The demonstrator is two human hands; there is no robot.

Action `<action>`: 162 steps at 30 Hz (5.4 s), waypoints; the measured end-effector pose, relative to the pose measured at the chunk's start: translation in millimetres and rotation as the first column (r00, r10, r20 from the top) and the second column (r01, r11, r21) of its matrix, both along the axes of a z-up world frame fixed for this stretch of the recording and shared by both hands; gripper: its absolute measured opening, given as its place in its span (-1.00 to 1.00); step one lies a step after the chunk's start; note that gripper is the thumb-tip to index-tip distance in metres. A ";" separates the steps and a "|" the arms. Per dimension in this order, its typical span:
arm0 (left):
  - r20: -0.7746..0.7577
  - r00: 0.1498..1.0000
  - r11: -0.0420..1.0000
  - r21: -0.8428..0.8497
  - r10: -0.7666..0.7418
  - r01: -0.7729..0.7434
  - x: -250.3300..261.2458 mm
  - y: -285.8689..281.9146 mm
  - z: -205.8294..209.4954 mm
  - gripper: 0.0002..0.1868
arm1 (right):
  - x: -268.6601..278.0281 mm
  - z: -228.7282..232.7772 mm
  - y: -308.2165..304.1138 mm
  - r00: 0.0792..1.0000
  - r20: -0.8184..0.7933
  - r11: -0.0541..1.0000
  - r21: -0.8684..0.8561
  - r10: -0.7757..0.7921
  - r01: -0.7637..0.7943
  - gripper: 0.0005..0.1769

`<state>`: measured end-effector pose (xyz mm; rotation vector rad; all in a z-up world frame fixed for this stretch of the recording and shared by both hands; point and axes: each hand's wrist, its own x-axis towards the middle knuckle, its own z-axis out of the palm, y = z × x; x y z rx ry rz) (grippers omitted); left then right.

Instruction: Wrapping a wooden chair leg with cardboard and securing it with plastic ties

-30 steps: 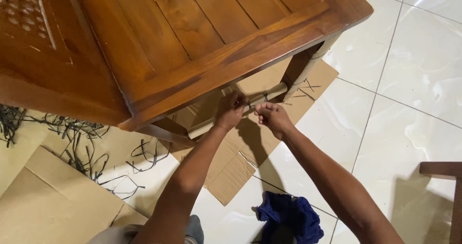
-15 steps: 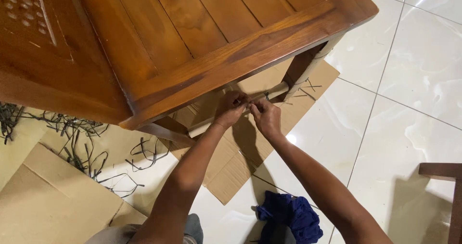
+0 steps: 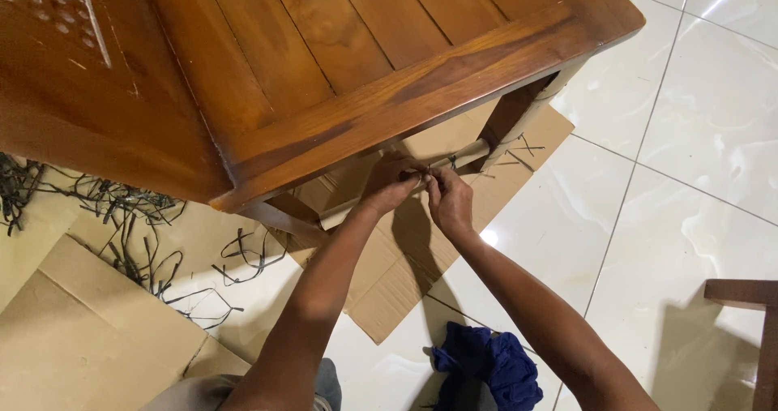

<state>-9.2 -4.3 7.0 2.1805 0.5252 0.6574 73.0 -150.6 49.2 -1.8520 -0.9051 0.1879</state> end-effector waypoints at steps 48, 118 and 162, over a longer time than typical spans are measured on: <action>0.083 0.994 0.958 0.284 -0.065 0.039 -4.0 -7.2 -5.4 -0.88 | 18.0 -31.1 1.4 0.731 -0.664 0.981 0.189 0.156 -0.038 -0.92; -0.804 0.570 0.942 0.039 -0.169 0.335 -295.0 19.5 -25.0 -0.67 | -15.5 -21.6 -69.6 0.685 -0.322 0.172 -0.818 0.654 -0.549 -0.72; -0.422 0.785 0.872 -0.031 -0.454 0.488 -166.9 -83.2 35.0 -0.86 | -87.7 -25.4 -45.3 0.532 -0.836 0.894 -0.126 0.137 -0.429 -0.79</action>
